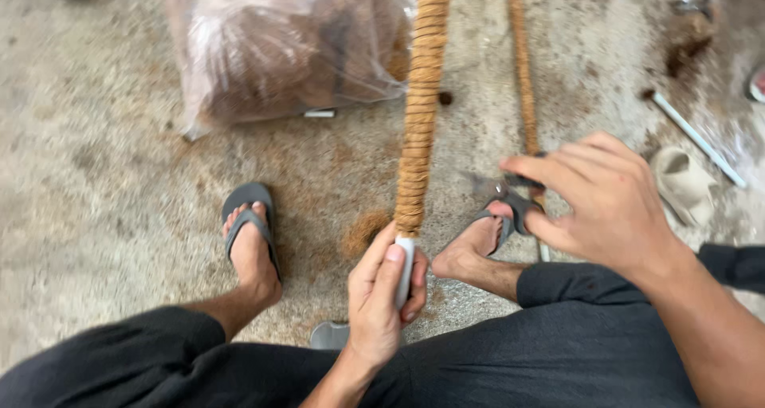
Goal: The person trims the excess rope wrapped around a white PVC pipe using shears. They hold the pipe with one hand and cut the rope with the other, rotating the pipe to trim different sections.
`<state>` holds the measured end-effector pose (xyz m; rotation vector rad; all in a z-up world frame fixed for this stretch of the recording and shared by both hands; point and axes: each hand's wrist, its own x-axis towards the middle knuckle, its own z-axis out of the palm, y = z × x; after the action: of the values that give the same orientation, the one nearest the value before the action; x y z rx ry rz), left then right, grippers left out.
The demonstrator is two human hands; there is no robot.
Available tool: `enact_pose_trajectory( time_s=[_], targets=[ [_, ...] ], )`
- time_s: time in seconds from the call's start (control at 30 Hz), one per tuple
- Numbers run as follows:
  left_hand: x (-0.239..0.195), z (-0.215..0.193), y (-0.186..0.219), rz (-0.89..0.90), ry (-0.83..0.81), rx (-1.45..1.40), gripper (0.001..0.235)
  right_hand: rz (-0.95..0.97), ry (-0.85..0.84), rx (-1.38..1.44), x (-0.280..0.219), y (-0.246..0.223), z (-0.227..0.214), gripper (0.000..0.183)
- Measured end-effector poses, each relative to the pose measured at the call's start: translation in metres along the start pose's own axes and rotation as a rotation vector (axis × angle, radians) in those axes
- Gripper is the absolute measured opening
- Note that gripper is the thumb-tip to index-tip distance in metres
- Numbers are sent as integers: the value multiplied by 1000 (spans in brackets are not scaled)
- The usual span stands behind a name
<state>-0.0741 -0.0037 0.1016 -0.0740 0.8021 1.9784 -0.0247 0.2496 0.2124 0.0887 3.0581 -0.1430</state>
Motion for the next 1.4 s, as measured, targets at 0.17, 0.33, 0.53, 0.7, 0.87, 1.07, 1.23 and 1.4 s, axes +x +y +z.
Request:
enact_pose_trajectory(
  time_s=[0.17,0.33,0.53,0.7,0.87,1.07,1.23,1.4],
  targets=[
    [-1,4,4,29,-31,-40,53,-69,24,-115,2,-17,-8,44],
    [-3,6,8,15,-30,-79,52,-117,-26,-157,9,-20,-8,46],
    [-4,7,8,9,-36,-20,52,-108,-42,-120,11,-25,0,42],
    [-4,8,9,26,-29,59,53,-121,-39,-189,11,-30,-3,39],
    [-3,9,8,44,-8,139,53,-122,-30,-203,4,-26,-1,28],
    [-2,8,9,57,-1,135,55,-88,-39,-182,6,-20,-4,30],
    [-2,9,9,43,-4,76,55,-126,-44,-227,14,-22,0,37],
    [-4,9,9,47,-19,123,54,-170,-5,-231,15,-30,-1,34]
  ],
)
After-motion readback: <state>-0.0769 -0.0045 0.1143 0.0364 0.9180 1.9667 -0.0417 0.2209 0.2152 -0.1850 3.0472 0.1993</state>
